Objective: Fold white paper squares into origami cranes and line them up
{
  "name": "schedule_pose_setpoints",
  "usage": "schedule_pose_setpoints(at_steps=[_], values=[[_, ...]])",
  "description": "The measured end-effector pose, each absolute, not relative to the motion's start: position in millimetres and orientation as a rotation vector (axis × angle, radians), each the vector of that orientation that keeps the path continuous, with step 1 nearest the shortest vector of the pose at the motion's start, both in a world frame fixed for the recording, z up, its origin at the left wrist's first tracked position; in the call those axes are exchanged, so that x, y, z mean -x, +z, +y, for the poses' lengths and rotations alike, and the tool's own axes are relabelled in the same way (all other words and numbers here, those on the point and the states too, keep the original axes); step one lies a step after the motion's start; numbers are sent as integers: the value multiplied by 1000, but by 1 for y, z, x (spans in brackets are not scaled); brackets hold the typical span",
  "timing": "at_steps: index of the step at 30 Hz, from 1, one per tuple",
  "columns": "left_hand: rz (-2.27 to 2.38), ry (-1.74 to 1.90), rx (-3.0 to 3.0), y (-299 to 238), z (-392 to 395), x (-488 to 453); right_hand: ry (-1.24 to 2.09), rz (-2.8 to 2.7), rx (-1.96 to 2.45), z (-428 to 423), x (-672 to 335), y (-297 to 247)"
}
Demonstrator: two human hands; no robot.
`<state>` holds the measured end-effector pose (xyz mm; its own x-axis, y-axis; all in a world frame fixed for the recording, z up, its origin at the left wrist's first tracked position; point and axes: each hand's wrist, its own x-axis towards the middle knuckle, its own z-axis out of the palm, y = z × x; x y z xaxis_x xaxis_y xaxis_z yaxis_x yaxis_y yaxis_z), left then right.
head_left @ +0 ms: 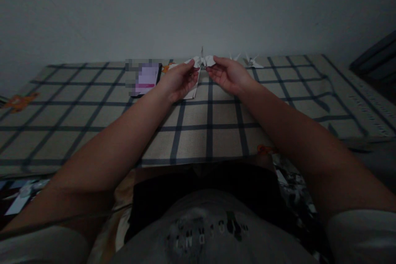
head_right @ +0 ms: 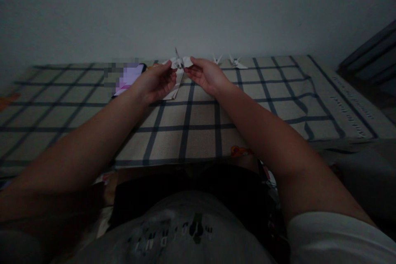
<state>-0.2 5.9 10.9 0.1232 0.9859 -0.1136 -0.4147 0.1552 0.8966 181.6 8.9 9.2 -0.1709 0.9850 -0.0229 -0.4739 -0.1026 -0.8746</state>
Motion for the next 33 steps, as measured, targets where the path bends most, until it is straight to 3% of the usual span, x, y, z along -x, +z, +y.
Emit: schedule_pose_setpoints(at_steps=[12,25,33], values=[[948,1167,-919,7,9,6,1458,-1129,817,7,-183,3],[963,1223,-868,11,13,12,1527,-1001,863,12,-189,7],[1088,1199,-989,8,11,11,1300,-1067,1068,18,-207,16]])
